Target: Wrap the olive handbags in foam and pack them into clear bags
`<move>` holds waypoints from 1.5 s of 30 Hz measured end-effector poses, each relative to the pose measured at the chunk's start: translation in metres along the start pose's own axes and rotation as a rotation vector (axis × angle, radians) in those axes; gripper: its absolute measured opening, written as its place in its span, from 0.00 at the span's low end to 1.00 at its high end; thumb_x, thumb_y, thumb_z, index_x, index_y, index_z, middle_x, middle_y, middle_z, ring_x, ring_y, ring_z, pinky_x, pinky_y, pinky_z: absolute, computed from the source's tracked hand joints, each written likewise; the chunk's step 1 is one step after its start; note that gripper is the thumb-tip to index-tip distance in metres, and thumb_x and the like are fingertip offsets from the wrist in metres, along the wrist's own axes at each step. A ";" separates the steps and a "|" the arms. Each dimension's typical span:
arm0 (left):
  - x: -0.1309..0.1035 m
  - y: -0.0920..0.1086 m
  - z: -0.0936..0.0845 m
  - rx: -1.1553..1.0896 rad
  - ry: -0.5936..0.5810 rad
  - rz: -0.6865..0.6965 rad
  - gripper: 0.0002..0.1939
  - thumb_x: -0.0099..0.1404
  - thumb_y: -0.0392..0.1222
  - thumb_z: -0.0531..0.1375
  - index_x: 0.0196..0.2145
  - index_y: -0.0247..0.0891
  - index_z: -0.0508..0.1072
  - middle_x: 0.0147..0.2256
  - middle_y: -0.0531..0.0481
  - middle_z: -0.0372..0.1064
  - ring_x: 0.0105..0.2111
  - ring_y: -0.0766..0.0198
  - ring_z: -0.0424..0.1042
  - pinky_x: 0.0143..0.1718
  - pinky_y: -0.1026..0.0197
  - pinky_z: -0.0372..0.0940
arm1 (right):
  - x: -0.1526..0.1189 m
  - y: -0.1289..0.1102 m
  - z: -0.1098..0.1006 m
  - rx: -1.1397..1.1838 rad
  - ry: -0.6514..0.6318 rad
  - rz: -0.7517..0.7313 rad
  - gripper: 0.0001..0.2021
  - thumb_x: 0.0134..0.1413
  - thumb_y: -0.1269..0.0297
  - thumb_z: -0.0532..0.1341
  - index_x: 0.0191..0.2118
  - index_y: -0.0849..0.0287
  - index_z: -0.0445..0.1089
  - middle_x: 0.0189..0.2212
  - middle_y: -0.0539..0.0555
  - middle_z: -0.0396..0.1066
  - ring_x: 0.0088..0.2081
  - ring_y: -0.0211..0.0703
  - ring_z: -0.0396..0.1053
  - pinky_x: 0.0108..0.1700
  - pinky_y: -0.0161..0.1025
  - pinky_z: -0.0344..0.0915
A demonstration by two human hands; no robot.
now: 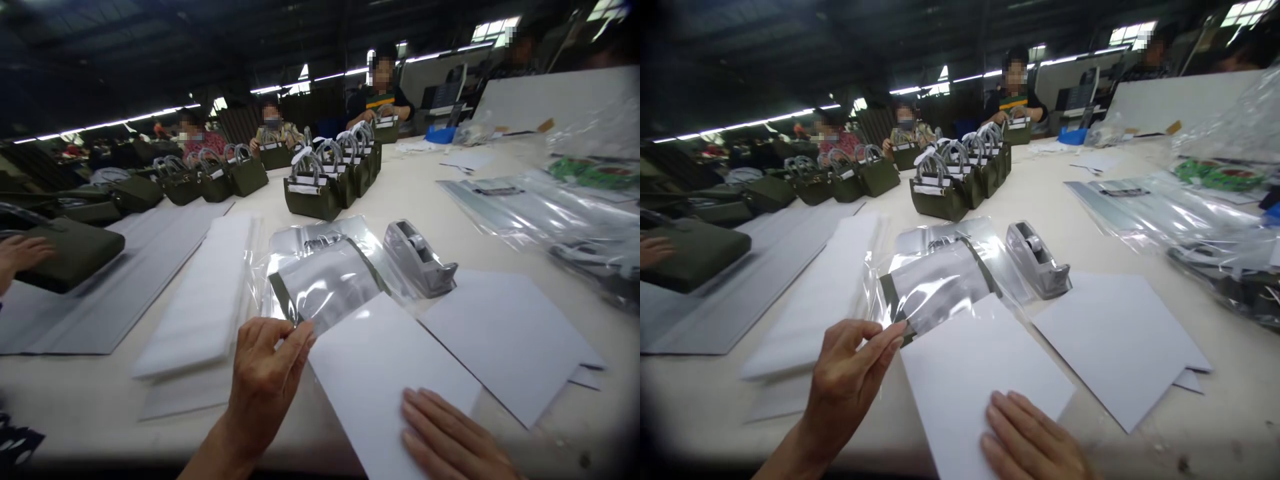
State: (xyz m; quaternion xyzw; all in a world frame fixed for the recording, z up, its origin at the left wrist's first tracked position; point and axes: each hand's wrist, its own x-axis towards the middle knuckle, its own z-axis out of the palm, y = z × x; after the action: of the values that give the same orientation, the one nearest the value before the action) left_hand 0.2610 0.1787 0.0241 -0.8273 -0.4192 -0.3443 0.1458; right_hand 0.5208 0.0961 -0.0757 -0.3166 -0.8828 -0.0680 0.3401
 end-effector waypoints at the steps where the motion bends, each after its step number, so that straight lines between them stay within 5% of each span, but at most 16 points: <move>1: -0.001 0.002 0.000 0.003 0.007 0.016 0.11 0.59 0.33 0.58 0.41 0.39 0.71 0.27 0.52 0.62 0.31 0.66 0.62 0.38 0.57 0.60 | 0.016 0.006 0.005 -0.012 -0.011 -0.039 0.19 0.60 0.68 0.48 0.56 0.60 0.58 0.49 0.56 0.66 0.54 0.49 0.59 0.52 0.48 0.64; 5: -0.007 0.012 0.005 -0.021 0.002 0.095 0.09 0.58 0.31 0.59 0.37 0.39 0.72 0.31 0.51 0.68 0.36 0.64 0.67 0.47 0.51 0.59 | 0.078 0.014 0.027 -0.039 0.064 -0.064 0.16 0.58 0.74 0.49 0.49 0.68 0.66 0.49 0.62 0.65 0.56 0.54 0.56 0.53 0.53 0.61; 9: -0.018 0.008 0.012 -0.087 0.018 0.142 0.11 0.58 0.28 0.57 0.39 0.36 0.70 0.39 0.46 0.70 0.46 0.58 0.66 0.51 0.48 0.58 | 0.112 0.020 0.038 -0.019 0.100 -0.081 0.15 0.58 0.73 0.49 0.48 0.67 0.66 0.49 0.61 0.65 0.55 0.50 0.57 0.55 0.51 0.59; 18: -0.024 0.002 0.027 -0.044 -0.071 0.218 0.11 0.57 0.29 0.56 0.40 0.33 0.67 0.48 0.39 0.65 0.54 0.52 0.58 0.52 0.47 0.59 | 0.122 0.104 0.082 -0.023 0.097 -0.221 0.12 0.60 0.62 0.51 0.46 0.54 0.66 0.49 0.49 0.66 0.56 0.41 0.55 0.60 0.50 0.49; 21: -0.015 0.003 0.041 0.071 -0.155 0.142 0.16 0.59 0.35 0.55 0.47 0.32 0.65 0.53 0.37 0.60 0.55 0.51 0.57 0.50 0.48 0.61 | 0.124 0.107 0.088 -0.033 0.096 -0.181 0.13 0.59 0.62 0.51 0.47 0.56 0.65 0.50 0.50 0.65 0.57 0.42 0.53 0.59 0.51 0.49; 25: -0.010 -0.011 0.066 0.216 -0.184 0.172 0.20 0.61 0.34 0.50 0.52 0.31 0.61 0.50 0.40 0.64 0.50 0.54 0.64 0.46 0.51 0.63 | 0.125 0.089 0.078 -0.122 0.043 -0.084 0.13 0.57 0.71 0.52 0.48 0.60 0.64 0.51 0.54 0.63 0.58 0.45 0.52 0.59 0.52 0.49; 29: -0.013 -0.029 0.077 0.224 -0.150 0.291 0.22 0.61 0.38 0.52 0.54 0.39 0.60 0.51 0.41 0.63 0.51 0.52 0.63 0.47 0.51 0.59 | 0.100 0.071 0.047 -0.079 0.044 0.030 0.12 0.56 0.70 0.53 0.46 0.63 0.64 0.48 0.56 0.66 0.54 0.42 0.58 0.57 0.43 0.57; 32: -0.018 -0.037 0.078 0.199 -0.211 0.375 0.26 0.58 0.45 0.56 0.55 0.45 0.60 0.55 0.40 0.57 0.54 0.47 0.58 0.50 0.48 0.56 | 0.048 0.071 0.020 -0.070 0.121 0.244 0.12 0.56 0.68 0.54 0.46 0.62 0.63 0.42 0.56 0.69 0.48 0.38 0.63 0.52 0.37 0.61; 37: -0.023 -0.029 0.085 0.229 -0.235 0.358 0.22 0.58 0.49 0.55 0.49 0.39 0.66 0.56 0.38 0.55 0.55 0.39 0.54 0.50 0.39 0.52 | -0.048 0.095 0.008 -0.554 -0.206 0.790 0.34 0.50 0.49 0.58 0.56 0.70 0.56 0.54 0.72 0.55 0.56 0.64 0.52 0.50 0.59 0.57; 41: -0.019 -0.014 0.094 0.244 -0.245 0.399 0.18 0.59 0.42 0.51 0.45 0.33 0.67 0.55 0.34 0.56 0.55 0.44 0.56 0.53 0.41 0.51 | -0.064 0.103 0.015 -0.551 -0.308 0.790 0.17 0.55 0.63 0.55 0.46 0.70 0.65 0.46 0.71 0.64 0.50 0.60 0.61 0.47 0.53 0.61; 45: -0.017 -0.005 0.095 0.228 -0.212 0.450 0.25 0.58 0.33 0.52 0.54 0.45 0.60 0.56 0.38 0.55 0.56 0.41 0.53 0.50 0.42 0.55 | -0.050 0.109 -0.010 -0.518 -0.327 0.738 0.12 0.56 0.74 0.49 0.29 0.63 0.68 0.23 0.56 0.69 0.27 0.41 0.68 0.29 0.33 0.62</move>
State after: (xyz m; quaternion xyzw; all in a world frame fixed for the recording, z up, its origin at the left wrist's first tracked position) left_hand 0.2923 0.2224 -0.0569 -0.9093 -0.2740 -0.1652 0.2660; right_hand 0.6209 0.1527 -0.1106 -0.6899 -0.7073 -0.1098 0.1080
